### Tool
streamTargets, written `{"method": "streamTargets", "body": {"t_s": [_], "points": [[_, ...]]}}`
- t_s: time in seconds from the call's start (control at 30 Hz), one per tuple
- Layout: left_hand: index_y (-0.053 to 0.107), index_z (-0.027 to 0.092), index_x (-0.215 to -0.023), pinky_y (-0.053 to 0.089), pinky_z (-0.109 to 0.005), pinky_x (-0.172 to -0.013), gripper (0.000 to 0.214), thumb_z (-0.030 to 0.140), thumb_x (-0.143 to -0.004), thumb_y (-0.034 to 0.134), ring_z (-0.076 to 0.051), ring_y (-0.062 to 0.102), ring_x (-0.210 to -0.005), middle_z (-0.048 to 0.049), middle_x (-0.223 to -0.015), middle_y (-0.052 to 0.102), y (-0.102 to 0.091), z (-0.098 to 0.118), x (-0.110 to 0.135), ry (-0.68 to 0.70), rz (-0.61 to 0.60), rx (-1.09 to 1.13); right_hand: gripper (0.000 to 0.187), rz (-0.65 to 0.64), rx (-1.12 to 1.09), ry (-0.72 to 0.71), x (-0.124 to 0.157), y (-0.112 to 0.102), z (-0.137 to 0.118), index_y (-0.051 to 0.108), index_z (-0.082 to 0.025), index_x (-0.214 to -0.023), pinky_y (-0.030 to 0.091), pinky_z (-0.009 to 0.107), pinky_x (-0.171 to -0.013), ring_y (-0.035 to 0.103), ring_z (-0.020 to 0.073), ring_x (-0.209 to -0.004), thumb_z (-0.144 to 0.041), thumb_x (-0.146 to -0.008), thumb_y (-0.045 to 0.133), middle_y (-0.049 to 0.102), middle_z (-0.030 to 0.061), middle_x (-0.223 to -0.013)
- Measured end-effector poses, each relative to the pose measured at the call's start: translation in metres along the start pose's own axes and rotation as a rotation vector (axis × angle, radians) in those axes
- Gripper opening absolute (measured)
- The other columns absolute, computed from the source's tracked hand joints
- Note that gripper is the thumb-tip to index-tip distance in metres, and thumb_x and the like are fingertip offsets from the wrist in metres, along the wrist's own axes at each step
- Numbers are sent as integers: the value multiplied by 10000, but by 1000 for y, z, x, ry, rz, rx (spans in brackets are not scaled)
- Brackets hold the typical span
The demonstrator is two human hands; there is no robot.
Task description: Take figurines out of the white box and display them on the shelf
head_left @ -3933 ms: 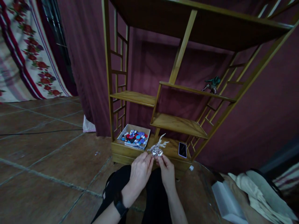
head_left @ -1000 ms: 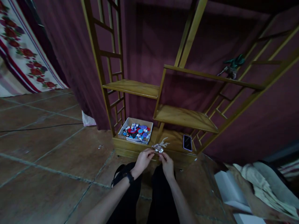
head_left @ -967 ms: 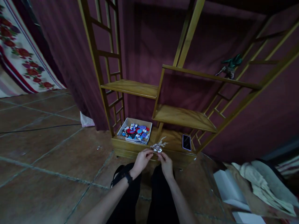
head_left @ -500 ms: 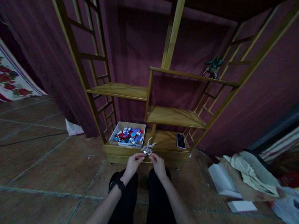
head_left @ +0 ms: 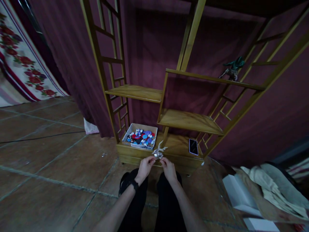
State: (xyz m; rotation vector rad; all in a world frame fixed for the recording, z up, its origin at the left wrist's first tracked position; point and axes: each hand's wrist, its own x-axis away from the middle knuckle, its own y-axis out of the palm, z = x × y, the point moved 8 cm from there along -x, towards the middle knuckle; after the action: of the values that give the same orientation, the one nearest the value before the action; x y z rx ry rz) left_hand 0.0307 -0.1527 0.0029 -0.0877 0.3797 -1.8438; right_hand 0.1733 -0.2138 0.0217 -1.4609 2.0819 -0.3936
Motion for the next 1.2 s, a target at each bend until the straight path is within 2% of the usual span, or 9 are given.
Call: {"method": "streamTargets", "body": {"t_s": [0.27,0.47,0.57,0.77,1.03,1.2], "points": [[658,163,-870,495,-257,-608,244,321,-727,540,-169,625,-732,-45,-815,681,6,-13,-2,-80,-57,82,216,-34,31,-21,7,3,-6,634,-265,-922,450,224,-650,654,162,-732,-253,-845,433,694,-2,-861],[641,156,-843,461,-249,-598,247,346,-712,553,-138,579,-601,-5,-654,628,7,-11,0,-50,-76,68,206,-37,118,33,4,4,3,623,-253,-901,434,225,-651,641,158,-702,-245,-841,426,690,1,-821],[640,146,-871,462,-253,-600,259,320,-694,566,-137,580,-594,-6,-648,627,10,-10,0,-55,-98,108,206,-23,128,40,2,4,6,626,-255,-875,429,221,-631,635,152,-672,-233,-832,426,685,-8,-795],[670,139,-861,472,-267,-600,263,305,-681,574,-151,593,-603,-32,-678,658,8,-11,2,-96,-66,82,212,-15,121,10,2,4,5,626,-252,-871,428,222,-628,636,158,-677,-224,-836,418,686,-3,-794],[671,148,-882,475,-262,-627,251,294,-713,557,-150,607,-619,-32,-717,674,10,-13,2,-54,-57,20,221,40,158,29,2,-2,1,634,-254,-915,433,228,-662,662,175,-766,-222,-852,425,707,8,-871],[669,155,-887,476,-266,-643,254,326,-755,536,-164,624,-646,-33,-723,679,9,-11,2,-9,-51,-35,225,31,212,46,5,-1,1,622,-274,-968,430,240,-694,664,183,-823,-227,-867,426,709,4,-933]]}}
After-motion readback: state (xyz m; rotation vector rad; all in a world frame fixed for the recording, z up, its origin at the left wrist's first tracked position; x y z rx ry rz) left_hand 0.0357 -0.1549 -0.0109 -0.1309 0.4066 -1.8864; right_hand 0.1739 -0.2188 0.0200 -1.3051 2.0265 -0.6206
